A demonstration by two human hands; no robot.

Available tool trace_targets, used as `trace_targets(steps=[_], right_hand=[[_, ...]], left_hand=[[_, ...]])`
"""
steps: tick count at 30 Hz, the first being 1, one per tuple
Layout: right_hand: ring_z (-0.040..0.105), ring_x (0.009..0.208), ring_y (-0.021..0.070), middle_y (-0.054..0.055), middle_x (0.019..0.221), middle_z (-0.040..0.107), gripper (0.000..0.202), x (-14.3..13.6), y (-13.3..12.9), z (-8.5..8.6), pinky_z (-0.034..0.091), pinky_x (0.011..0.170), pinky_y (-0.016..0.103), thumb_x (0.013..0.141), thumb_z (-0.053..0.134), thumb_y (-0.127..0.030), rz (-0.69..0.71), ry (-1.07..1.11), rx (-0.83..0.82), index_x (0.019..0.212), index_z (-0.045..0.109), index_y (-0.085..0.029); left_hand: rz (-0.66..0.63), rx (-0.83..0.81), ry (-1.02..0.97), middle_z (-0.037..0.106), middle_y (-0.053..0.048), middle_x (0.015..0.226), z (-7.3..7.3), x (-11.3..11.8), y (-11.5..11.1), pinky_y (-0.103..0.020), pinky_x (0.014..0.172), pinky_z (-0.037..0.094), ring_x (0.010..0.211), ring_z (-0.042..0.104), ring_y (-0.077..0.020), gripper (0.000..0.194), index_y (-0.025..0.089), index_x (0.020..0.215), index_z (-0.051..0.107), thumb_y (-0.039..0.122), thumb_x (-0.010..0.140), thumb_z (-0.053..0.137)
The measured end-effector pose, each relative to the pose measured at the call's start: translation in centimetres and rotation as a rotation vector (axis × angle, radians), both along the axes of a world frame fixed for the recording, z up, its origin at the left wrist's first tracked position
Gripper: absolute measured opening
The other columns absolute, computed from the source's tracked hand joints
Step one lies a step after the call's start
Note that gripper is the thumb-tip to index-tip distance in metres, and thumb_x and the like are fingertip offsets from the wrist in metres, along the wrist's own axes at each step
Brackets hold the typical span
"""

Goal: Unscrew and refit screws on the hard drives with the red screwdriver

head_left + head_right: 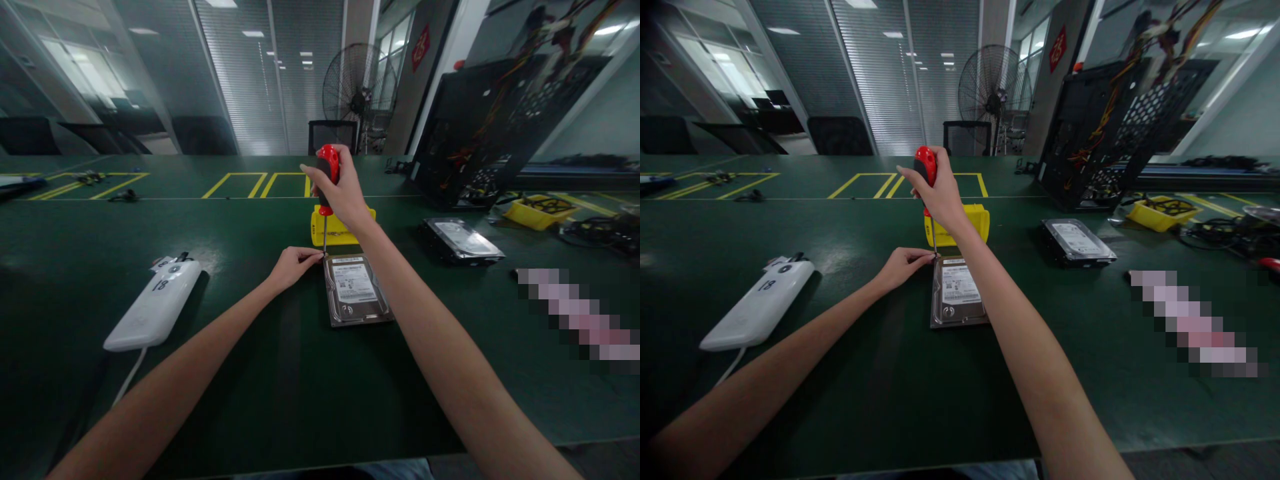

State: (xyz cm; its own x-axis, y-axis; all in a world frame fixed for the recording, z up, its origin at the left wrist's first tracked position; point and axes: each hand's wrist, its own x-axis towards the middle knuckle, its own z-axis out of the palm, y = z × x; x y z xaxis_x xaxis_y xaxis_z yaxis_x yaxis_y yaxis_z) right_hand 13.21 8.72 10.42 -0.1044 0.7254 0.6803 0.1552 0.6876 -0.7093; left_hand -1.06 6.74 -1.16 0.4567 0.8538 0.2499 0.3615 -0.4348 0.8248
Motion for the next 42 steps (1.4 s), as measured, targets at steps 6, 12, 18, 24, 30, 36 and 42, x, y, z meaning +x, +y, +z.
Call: trace_targets(steps=[6, 12, 18, 24, 30, 36, 42], right_hand=[[0.06, 0.078, 0.0161, 0.003, 0.093, 0.054, 0.041, -0.1, -0.6, 0.2, 0.054, 0.07, 0.035, 0.082, 0.049, -0.052, 0.002, -0.009, -0.013, 0.113, 0.033, -0.03], [0.059, 0.075, 0.0158, 0.003, 0.089, 0.054, 0.046, -0.2, -0.6, 0.3, 0.054, 0.069, 0.035, 0.081, 0.048, -0.055, -0.008, -0.007, -0.033, 0.117, 0.032, -0.03], [0.058, 0.073, 0.0155, 0.004, 0.089, 0.053, 0.048, -0.2, -0.4, 0.2, 0.052, 0.065, 0.033, 0.08, 0.049, -0.056, 0.0, 0.006, -0.022, 0.117, 0.032, -0.03], [0.059, 0.073, 0.0151, 0.003, 0.093, 0.054, 0.048, -0.2, -0.3, 0.1, 0.053, 0.066, 0.033, 0.079, 0.049, -0.058, -0.008, 0.008, -0.02, 0.115, 0.034, -0.031], [0.059, 0.076, 0.0159, 0.004, 0.094, 0.054, 0.053, -0.2, -0.4, 0.2, 0.053, 0.069, 0.034, 0.079, 0.05, -0.058, 0.034, 0.008, -0.051, 0.121, 0.03, -0.032], [0.058, 0.074, 0.0163, 0.004, 0.09, 0.053, 0.054, -0.2, -0.4, 0.3, 0.053, 0.068, 0.035, 0.076, 0.053, -0.059, 0.017, 0.03, -0.047, 0.117, 0.033, -0.031], [0.059, 0.079, 0.0174, 0.005, 0.095, 0.053, 0.051, 0.0, -0.5, 0.3, 0.053, 0.069, 0.036, 0.079, 0.049, -0.059, 0.007, 0.01, -0.035, 0.118, 0.032, -0.032]], left_hand=[[0.083, 0.04, 0.048, 0.07, -0.005, 0.099, 0.5, 0.7, -0.4, -0.034, 0.086, 0.046, 0.092, 0.064, -0.0199, 0.03, 0.019, 0.097, 0.069, 0.04, 0.08, 0.057], [0.13, 0.079, 0.083, 0.071, -0.005, 0.091, 0.4, 1.0, -0.2, -0.032, 0.079, 0.047, 0.084, 0.065, -0.0204, 0.029, 0.019, 0.091, 0.071, 0.042, 0.079, 0.057], [0.117, 0.08, 0.06, 0.072, -0.005, 0.089, 0.3, 0.8, -0.2, -0.031, 0.076, 0.048, 0.081, 0.065, -0.0198, 0.03, 0.018, 0.09, 0.071, 0.042, 0.079, 0.057], [0.124, 0.09, 0.072, 0.072, -0.005, 0.09, 0.4, 1.0, -0.3, -0.031, 0.078, 0.048, 0.083, 0.065, -0.0197, 0.029, 0.019, 0.09, 0.071, 0.042, 0.08, 0.057], [0.157, 0.114, 0.115, 0.072, -0.006, 0.09, 0.2, 1.1, -0.4, -0.032, 0.077, 0.048, 0.081, 0.065, -0.0198, 0.031, 0.02, 0.091, 0.071, 0.044, 0.08, 0.055], [0.166, 0.128, 0.102, 0.071, -0.006, 0.092, 0.0, 1.2, -0.4, -0.032, 0.077, 0.048, 0.083, 0.065, -0.0204, 0.032, 0.019, 0.091, 0.071, 0.044, 0.081, 0.054], [0.145, 0.124, 0.067, 0.071, -0.006, 0.093, 0.0, 1.2, -0.5, -0.032, 0.08, 0.049, 0.086, 0.065, -0.0202, 0.03, 0.018, 0.091, 0.071, 0.042, 0.08, 0.056]])
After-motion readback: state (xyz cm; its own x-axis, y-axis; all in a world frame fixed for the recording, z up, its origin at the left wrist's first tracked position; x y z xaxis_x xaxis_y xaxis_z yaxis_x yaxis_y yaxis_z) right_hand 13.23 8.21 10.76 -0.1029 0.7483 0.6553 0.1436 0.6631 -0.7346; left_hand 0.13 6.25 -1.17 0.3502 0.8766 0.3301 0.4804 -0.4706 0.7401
